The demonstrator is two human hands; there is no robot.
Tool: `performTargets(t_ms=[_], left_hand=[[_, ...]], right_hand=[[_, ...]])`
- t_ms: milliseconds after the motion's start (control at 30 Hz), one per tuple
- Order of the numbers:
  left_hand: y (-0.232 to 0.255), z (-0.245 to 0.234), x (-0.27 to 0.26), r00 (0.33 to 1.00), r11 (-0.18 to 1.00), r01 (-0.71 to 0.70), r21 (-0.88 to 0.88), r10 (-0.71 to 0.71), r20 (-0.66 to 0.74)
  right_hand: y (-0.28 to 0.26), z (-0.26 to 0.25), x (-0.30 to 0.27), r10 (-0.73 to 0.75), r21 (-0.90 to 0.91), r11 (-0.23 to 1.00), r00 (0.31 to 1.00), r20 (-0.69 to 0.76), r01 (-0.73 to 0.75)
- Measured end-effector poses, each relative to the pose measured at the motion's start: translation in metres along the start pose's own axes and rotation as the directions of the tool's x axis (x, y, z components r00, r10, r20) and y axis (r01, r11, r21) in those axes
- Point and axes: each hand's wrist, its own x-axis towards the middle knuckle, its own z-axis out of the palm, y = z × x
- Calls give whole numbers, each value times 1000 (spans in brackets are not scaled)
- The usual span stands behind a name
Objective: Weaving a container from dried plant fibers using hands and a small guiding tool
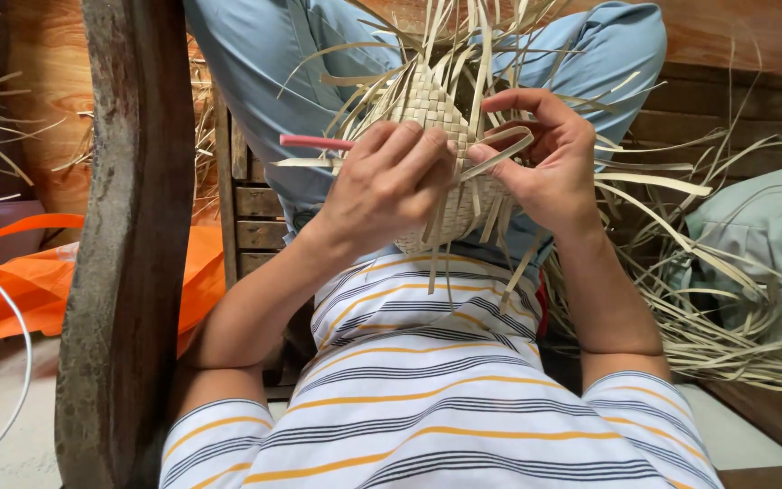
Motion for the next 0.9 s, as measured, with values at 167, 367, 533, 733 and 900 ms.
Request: performTargets(t_ms=[167,367,533,733,900], left_hand=[[-14,16,-16,998,954,42,-298,-27,53],[-16,23,-21,972,689,178,-702,-235,15],[-14,13,-16,926,532,305,-790,-359,116],[-17,-10,-7,919,593,389,-705,-306,250],[-9,-42,-11,867,652,497,-572,-339,366]], right_hand=[[6,-4,0,52,119,991,997,57,-58],[16,-11,3,82,210,972,988,133,-109],[15,-11,4,35,222,972,981,190,-78],[19,-7,13,-127,125,987,964,234,100],[9,-18,16,-126,243,969,945,302,51]])
